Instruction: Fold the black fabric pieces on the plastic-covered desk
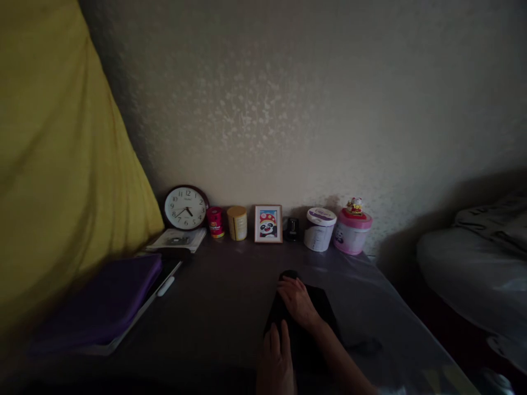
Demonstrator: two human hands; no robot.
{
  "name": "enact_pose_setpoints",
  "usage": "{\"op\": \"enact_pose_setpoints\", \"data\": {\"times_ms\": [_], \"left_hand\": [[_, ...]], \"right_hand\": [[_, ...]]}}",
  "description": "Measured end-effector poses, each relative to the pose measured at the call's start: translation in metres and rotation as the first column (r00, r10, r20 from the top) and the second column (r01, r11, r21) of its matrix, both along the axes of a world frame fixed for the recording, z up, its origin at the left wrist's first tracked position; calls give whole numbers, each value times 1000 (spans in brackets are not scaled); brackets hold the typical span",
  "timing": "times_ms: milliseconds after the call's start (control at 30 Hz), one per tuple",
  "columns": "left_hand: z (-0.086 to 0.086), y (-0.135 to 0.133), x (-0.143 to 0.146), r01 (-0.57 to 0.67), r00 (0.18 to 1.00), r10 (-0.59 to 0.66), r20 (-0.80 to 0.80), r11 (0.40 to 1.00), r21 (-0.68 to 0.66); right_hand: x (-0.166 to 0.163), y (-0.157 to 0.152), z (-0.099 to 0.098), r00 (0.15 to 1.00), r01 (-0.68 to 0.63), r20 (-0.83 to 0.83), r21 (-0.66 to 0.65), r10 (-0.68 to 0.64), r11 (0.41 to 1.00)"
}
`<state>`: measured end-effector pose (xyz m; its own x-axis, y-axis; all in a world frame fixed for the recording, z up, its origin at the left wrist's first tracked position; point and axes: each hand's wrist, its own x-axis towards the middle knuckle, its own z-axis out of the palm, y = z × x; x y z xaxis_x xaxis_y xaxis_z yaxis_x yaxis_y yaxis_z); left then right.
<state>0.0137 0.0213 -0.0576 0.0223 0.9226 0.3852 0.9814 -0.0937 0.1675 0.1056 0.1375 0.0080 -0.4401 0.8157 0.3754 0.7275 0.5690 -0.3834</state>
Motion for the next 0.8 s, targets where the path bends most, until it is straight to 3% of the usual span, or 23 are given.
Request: {"op": "enact_pose_setpoints", "data": {"times_ms": [167, 333, 467, 600, 800], "left_hand": [[25, -8, -4, -8, 1000, 11, 12, 982, -186], [42, -12, -11, 100, 992, -70, 106, 944, -314], [54, -13, -16, 172, 980, -117, 162, 909, -380], [63, -17, -18, 168, 980, -116, 161, 914, -370], [70, -19, -19, 162, 981, -113, 155, 921, -355]], "right_hand": [[19, 42, -12, 951, 309, -53, 88, -305, 947], [80, 26, -24, 816, 563, -192, 50, -546, 825], [112, -6, -31, 767, 625, -103, -105, -634, 773], [109, -26, -30, 769, 603, -85, -232, -634, 763], [97, -37, -19, 783, 569, -126, -249, -609, 784]]}}
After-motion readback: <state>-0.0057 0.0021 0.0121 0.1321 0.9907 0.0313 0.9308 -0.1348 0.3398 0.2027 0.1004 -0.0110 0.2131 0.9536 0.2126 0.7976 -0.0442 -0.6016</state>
